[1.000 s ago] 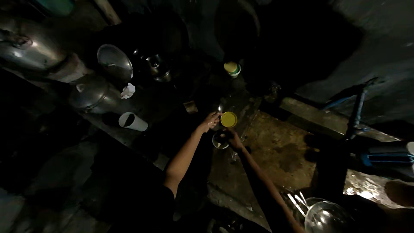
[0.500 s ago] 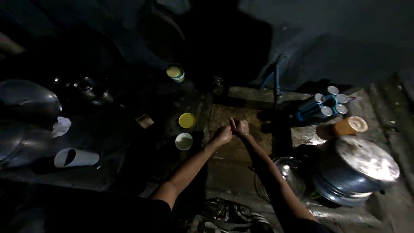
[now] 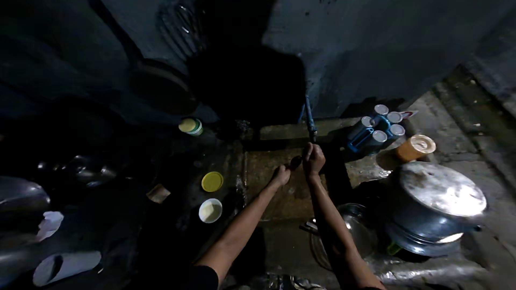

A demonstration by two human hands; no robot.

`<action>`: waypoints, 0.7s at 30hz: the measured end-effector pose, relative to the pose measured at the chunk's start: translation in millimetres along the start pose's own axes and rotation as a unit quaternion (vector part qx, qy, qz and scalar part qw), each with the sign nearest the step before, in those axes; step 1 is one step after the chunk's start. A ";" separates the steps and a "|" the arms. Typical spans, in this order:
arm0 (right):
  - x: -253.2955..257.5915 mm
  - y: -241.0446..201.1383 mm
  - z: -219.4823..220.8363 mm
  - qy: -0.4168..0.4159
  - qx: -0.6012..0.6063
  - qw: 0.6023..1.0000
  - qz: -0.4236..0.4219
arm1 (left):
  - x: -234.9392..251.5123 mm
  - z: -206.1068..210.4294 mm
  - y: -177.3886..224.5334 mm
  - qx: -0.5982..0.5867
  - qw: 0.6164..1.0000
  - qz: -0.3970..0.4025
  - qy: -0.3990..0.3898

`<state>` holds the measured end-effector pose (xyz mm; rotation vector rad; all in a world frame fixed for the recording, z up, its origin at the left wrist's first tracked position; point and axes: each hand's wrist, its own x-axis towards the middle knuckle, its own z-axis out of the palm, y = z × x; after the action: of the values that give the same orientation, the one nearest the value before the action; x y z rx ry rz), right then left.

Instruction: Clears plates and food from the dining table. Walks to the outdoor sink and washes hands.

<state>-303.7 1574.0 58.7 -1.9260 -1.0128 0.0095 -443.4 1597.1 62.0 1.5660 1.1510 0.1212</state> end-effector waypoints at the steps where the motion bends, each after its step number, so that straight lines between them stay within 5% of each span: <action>1: 15.9 -6.4 -12.6 0.003 -0.012 0.999 0.034 | 11.7 3.3 -3.2 -0.033 0.999 -0.013 -0.008; 4: 75.9 -24.0 -42.2 -0.179 -0.108 0.967 0.148 | 39.9 27.0 -20.5 -0.109 0.992 -0.042 -0.038; 9: 138.6 -49.7 -58.8 -0.395 -0.227 0.882 0.119 | 75.2 55.2 -25.4 -0.265 0.958 0.018 -0.113; 15: 145.4 -56.6 -61.2 -0.464 -0.159 0.862 0.130 | 88.0 74.6 -19.2 -0.278 0.957 -0.008 -0.081; 21: 149.4 -74.2 -57.4 -0.466 -0.251 0.843 0.091 | 97.3 75.1 -14.5 -0.315 0.940 0.043 -0.125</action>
<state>-230.5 1646.6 201.9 -2.5521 -1.5495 0.9639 -355.3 1611.9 -23.6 1.0205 0.7391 0.3087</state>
